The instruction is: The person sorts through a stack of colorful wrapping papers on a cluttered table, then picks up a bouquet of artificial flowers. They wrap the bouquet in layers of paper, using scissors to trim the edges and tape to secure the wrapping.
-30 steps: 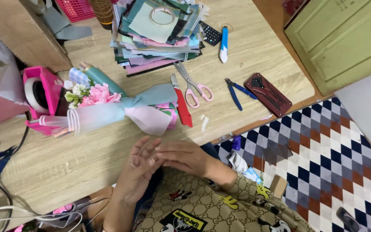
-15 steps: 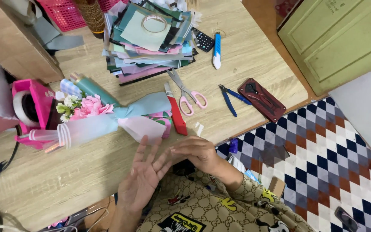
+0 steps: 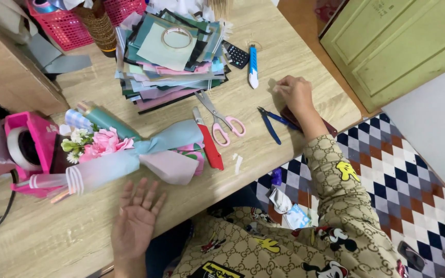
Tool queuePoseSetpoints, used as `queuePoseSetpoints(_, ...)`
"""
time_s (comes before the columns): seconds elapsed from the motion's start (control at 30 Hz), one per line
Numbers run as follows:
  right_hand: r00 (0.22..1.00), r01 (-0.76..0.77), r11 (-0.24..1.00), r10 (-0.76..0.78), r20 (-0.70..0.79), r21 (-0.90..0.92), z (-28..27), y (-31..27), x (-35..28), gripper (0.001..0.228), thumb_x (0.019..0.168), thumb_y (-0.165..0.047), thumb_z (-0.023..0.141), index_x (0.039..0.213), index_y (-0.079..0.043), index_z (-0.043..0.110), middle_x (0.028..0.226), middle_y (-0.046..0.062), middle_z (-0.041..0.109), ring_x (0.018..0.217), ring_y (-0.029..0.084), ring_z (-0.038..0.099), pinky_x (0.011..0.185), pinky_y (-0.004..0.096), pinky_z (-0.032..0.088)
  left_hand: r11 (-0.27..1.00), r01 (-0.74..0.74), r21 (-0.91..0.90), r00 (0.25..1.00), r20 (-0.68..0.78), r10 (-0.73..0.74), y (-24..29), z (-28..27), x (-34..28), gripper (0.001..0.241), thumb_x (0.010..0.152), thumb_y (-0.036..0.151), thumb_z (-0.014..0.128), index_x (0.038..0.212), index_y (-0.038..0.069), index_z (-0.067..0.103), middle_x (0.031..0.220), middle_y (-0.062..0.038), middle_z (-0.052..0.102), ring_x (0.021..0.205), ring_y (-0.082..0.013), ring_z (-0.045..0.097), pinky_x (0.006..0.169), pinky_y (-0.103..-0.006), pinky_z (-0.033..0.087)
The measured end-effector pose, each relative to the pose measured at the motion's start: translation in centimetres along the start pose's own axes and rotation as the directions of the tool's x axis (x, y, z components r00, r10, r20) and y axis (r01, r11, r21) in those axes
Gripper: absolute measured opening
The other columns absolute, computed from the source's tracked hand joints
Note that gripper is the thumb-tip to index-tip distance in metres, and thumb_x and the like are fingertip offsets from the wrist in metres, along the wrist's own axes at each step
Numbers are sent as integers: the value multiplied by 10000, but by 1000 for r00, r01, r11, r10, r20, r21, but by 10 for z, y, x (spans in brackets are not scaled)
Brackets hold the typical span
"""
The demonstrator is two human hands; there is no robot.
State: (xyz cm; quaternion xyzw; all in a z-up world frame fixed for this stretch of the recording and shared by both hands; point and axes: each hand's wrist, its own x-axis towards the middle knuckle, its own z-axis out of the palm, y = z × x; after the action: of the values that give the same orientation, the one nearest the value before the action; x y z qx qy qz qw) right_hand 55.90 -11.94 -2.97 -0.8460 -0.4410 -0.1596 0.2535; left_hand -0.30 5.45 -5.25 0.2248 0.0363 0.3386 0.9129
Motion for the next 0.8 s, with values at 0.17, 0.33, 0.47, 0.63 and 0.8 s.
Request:
queuePoseSetpoints(0.17,966,-78,980,119,229,-184,-5,-14,8,350,835,-443,811,1084,-201,763,1188,92,675,1070,347,586,892,509,394,999,3,35,1000,17,-3,0,-1,-2,596,989,335,636,1503,117,427,1564,-196,434,1455,-429,379,1177,-665,277)
queuePoseSetpoints(0.33,860,-171,932,299,414,-319,-38,-51,14,735,769,-581,756,1412,-249,627,1581,87,463,1303,408,435,976,547,364,1000,25,8,999,40,-26,0,0,-2,584,999,320,653,1505,123,436,1530,-180,478,1422,-406,425,1163,-624,321)
queuePoseSetpoints(0.47,814,-312,924,380,440,-222,-56,-80,12,1031,806,-622,688,1616,-149,263,1667,161,245,1427,483,323,1129,643,278,999,20,34,996,89,-23,2,11,0,587,1006,348,663,1500,121,439,1503,-155,515,1389,-378,477,1152,-572,378)
queuePoseSetpoints(0.63,977,-42,988,72,202,-149,-30,-31,8,764,995,-464,647,1541,32,447,1559,273,432,1377,473,439,1093,612,343,999,24,32,998,62,-26,4,14,-1,564,990,314,672,1466,103,457,1469,-178,530,1342,-358,515,1122,-549,418)
queuePoseSetpoints(0.8,1000,-7,999,6,16,42,-9,-4,14,221,1068,-191,681,1229,-66,767,1355,227,660,1246,350,608,1074,517,390,999,17,42,996,84,-21,2,10,-2,595,994,333,667,1484,93,428,1495,-204,500,1362,-389,502,1120,-542,425)
